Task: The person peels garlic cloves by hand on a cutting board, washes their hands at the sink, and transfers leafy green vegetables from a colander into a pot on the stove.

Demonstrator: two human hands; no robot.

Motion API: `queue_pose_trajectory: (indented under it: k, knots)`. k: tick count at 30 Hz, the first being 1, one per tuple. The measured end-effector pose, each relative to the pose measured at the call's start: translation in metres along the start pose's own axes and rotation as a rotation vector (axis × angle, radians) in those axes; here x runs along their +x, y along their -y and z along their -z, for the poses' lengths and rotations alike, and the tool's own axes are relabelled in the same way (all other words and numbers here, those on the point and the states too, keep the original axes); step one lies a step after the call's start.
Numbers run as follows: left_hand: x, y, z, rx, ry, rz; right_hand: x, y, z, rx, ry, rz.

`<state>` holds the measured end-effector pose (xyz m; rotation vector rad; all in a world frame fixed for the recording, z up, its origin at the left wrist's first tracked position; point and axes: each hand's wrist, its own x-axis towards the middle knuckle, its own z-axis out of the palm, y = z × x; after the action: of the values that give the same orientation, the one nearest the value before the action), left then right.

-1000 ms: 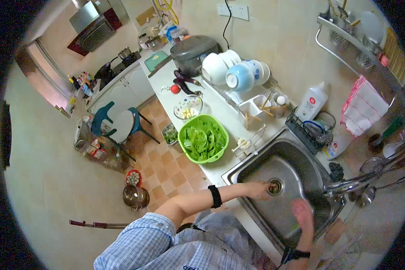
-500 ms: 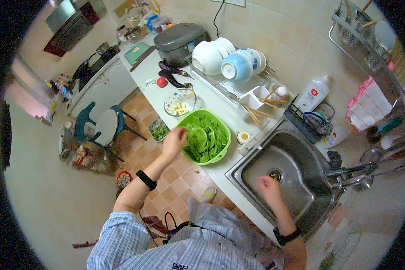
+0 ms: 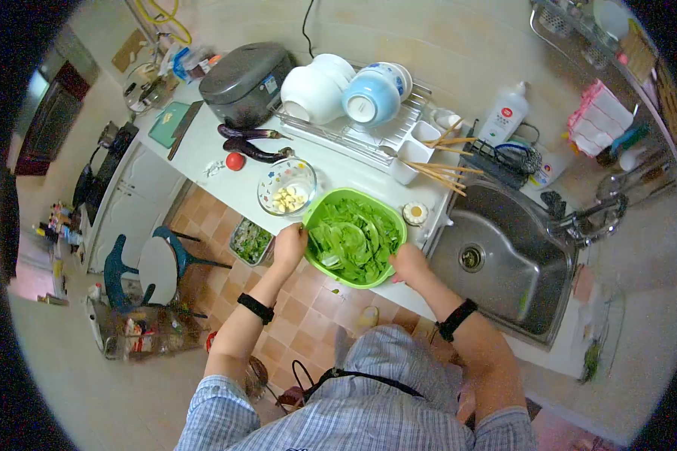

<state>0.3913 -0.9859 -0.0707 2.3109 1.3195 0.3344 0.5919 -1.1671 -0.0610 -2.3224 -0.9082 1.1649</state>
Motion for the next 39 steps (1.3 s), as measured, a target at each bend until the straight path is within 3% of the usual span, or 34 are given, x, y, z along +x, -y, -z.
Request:
queue_pose_trajectory:
  k: [5,7,8,10,12,14,16,21,23,25,29,31,34,37,39]
  knots:
    - [-0.009,0.005,-0.007,-0.155,-0.109,-0.044,-0.022,0.018,0.021,-0.08,0.065,-0.092]
    - [-0.007,0.017,-0.013,-0.459,-0.071,0.072,-0.023,0.014,0.021,-0.368,-0.107,0.109]
    - [-0.008,0.023,-0.016,-0.464,-0.066,0.069,-0.023,0.012,0.021,-0.37,-0.11,0.103]
    - [-0.011,0.02,-0.001,-0.907,0.342,0.51,-0.024,0.012,0.019,-0.39,-0.138,0.046]
    - [-0.011,0.027,0.004,-1.012,0.434,0.567,-0.022,0.004,0.014,-0.357,-0.183,0.071]
    - [-0.012,0.036,-0.001,-1.446,0.593,0.658,-0.021,-0.004,0.012,-0.324,-0.225,0.094]
    - [-0.015,0.043,-0.013,-1.453,0.606,0.631,-0.029,0.0,0.017,-0.04,-0.123,0.006]
    - [-0.023,0.044,-0.023,-1.536,0.634,0.608,-0.038,0.002,0.018,-0.05,-0.143,0.071]
    - [-0.025,0.04,-0.022,-1.708,0.65,0.658,-0.035,-0.002,0.017,-0.052,-0.15,0.082]
    - [-0.027,0.032,-0.015,-1.678,0.641,0.636,-0.021,-0.014,0.01,-0.306,-0.229,0.161]
    - [-0.025,0.035,-0.017,-1.564,0.623,0.568,-0.012,-0.019,0.015,-0.414,-0.234,0.198]
    - [-0.023,0.043,-0.02,-1.54,0.63,0.541,-0.02,-0.005,0.024,-0.285,-0.083,0.095]
    - [-0.025,0.047,-0.02,-1.544,0.63,0.509,-0.025,0.003,0.029,-0.129,-0.029,-0.052]
    - [-0.032,0.053,-0.018,-1.593,0.579,0.521,-0.014,-0.007,0.029,-0.033,0.085,-0.114]
    - [-0.035,0.052,-0.019,-1.615,0.545,0.538,-0.015,-0.006,0.029,-0.055,0.028,-0.071]
